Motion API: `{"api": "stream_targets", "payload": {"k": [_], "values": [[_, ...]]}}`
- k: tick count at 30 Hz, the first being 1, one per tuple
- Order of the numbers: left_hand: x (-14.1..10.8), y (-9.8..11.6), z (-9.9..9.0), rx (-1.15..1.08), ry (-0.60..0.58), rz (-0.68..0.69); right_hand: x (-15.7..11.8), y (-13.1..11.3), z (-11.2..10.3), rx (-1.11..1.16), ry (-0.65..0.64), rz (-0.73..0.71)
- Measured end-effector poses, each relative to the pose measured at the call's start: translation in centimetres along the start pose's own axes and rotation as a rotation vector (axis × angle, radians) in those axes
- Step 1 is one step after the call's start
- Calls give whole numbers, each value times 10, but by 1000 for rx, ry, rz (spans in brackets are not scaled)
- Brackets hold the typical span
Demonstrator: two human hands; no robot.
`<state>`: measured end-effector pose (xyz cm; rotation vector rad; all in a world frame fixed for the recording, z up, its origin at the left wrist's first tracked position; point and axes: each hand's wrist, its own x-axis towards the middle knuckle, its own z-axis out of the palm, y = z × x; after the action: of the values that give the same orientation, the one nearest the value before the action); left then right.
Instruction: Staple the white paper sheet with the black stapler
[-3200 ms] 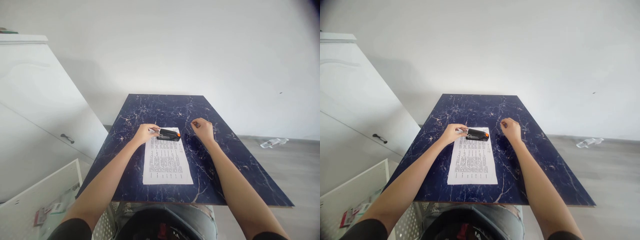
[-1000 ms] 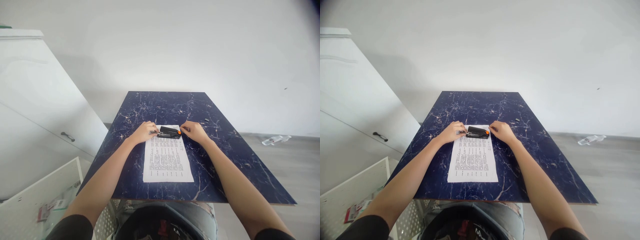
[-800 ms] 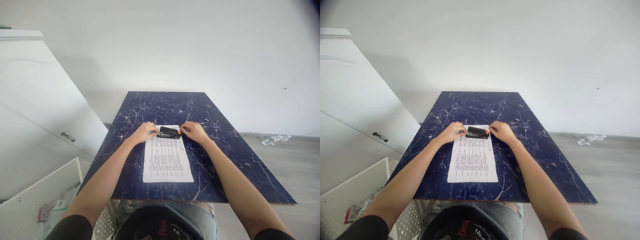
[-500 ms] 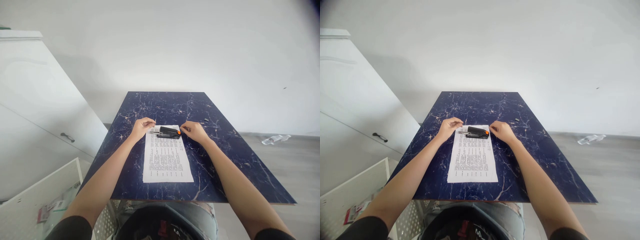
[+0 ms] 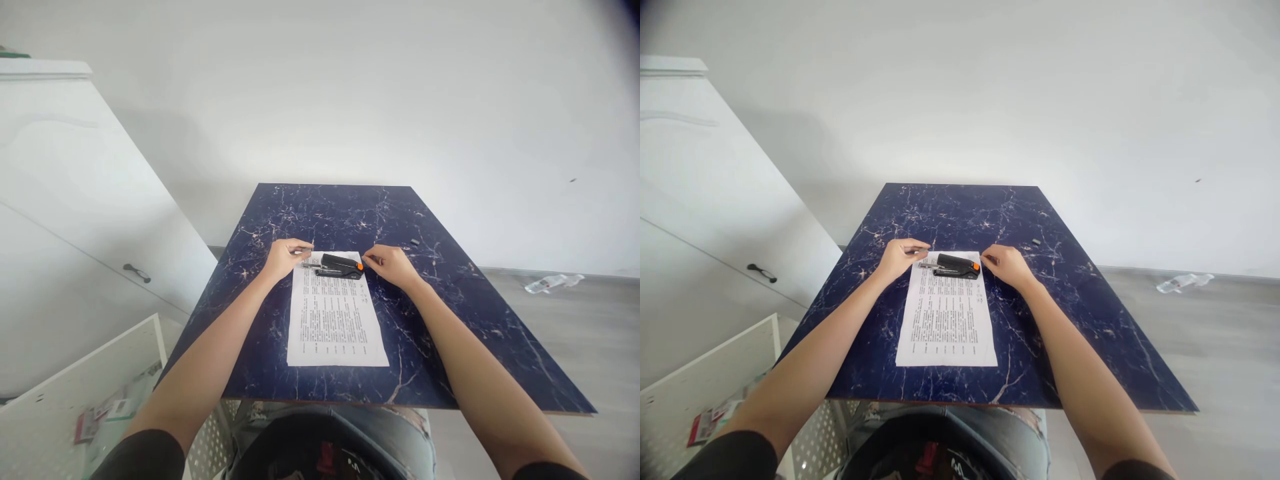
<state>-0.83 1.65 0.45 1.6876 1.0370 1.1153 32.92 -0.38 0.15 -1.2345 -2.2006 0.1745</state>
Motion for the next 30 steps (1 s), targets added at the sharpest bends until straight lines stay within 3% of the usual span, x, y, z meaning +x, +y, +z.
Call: {"api": "stream_targets", "payload": {"k": [6,25,30], "values": [[-5,11,1,231,-219,83,-1,1,0,5,-21,3],[-5,11,-2,342,-271,81,-1,2,1,3,-66,1],[-4,12,-12,360,-313,81,0,0,0,33,-58,8]]}}
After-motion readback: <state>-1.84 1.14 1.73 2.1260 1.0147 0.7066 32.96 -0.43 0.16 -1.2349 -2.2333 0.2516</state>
